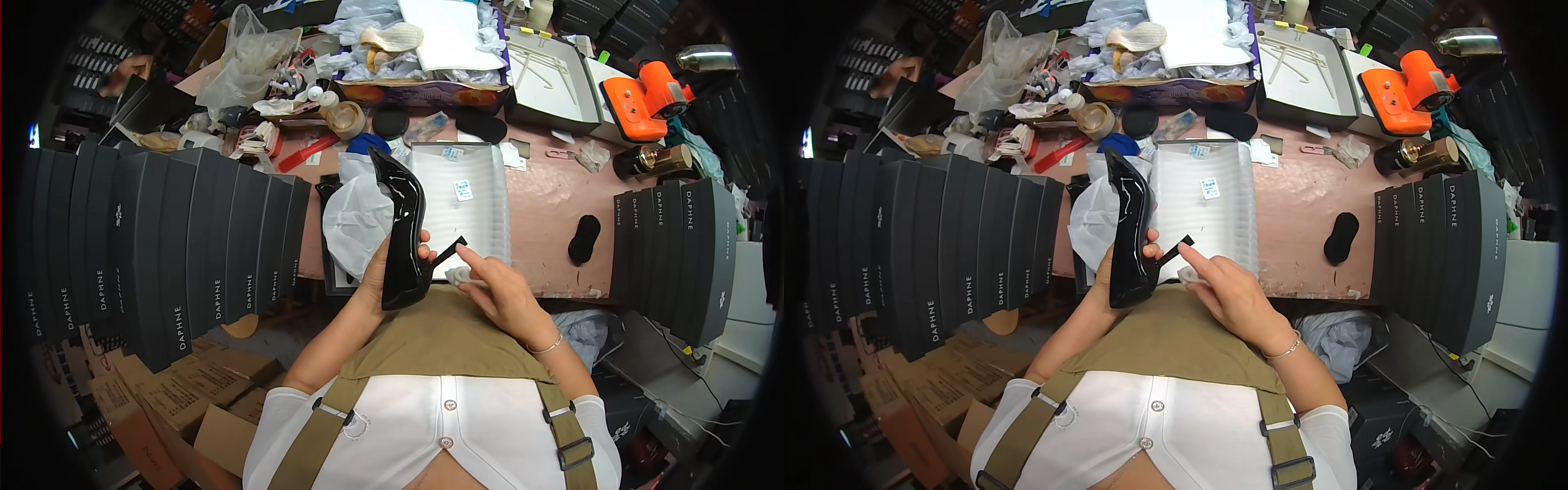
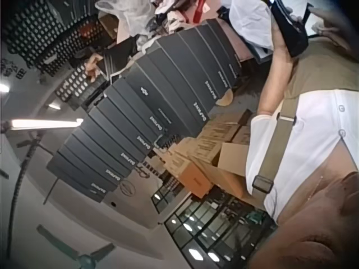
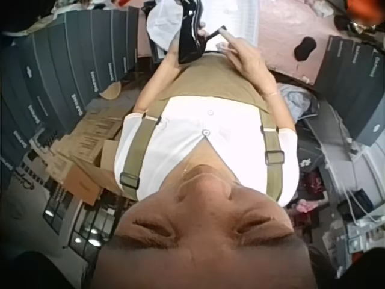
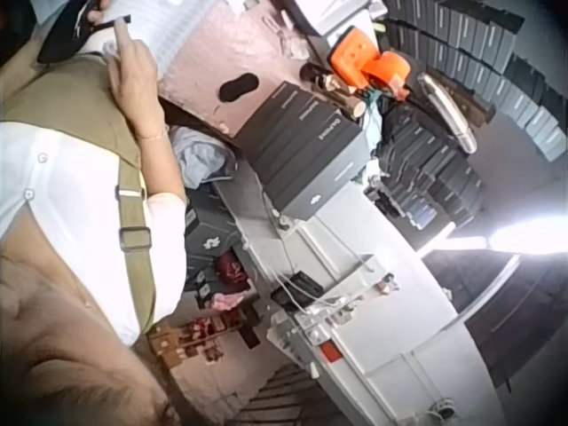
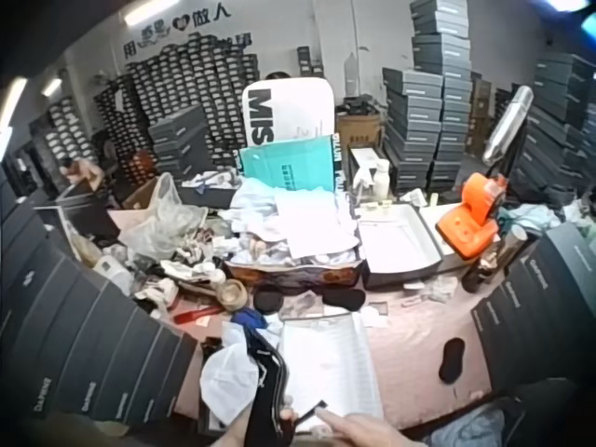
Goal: Inspecting and packing black high-heel shoes into boxes.
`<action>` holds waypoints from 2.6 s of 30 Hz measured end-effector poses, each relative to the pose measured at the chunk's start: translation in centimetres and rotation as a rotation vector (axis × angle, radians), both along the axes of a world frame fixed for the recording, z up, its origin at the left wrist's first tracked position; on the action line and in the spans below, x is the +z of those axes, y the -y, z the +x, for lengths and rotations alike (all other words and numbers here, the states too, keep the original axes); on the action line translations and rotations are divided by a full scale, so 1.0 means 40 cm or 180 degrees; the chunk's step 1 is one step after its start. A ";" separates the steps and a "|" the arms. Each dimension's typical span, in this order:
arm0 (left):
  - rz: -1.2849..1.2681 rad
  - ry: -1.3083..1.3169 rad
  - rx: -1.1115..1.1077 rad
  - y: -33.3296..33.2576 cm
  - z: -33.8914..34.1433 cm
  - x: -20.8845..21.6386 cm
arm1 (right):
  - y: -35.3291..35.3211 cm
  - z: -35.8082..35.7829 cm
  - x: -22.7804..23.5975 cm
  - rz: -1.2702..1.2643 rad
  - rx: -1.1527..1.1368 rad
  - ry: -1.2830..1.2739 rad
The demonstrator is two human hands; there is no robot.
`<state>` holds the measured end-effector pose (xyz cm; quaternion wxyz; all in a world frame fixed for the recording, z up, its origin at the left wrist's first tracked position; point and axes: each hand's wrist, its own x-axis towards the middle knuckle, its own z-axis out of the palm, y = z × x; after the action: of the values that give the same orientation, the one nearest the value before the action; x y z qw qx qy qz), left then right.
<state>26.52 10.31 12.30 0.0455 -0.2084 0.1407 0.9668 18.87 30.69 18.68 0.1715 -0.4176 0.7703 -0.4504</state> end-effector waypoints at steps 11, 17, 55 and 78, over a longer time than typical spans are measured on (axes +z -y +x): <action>-0.0784 0.0874 -0.0209 0.009 -0.002 0.011 | 0.066 -0.002 0.030 0.0022 0.0228 -0.0296; -0.0297 0.0590 -0.0297 0.022 -0.012 0.015 | 0.052 -0.005 -0.032 0.0627 -0.0104 -0.0722; -0.0955 0.0122 -0.0774 0.021 0.024 -0.007 | -0.009 0.013 -0.058 0.0308 0.1076 0.2017; -0.2091 0.0187 -0.1011 -0.041 0.047 0.010 | 0.073 -0.107 -0.050 -0.0314 -0.0603 -0.0292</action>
<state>28.39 11.97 12.69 0.1297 -0.2152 0.4730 0.8445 14.58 27.77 16.69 0.0720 -0.3711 0.7902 -0.4824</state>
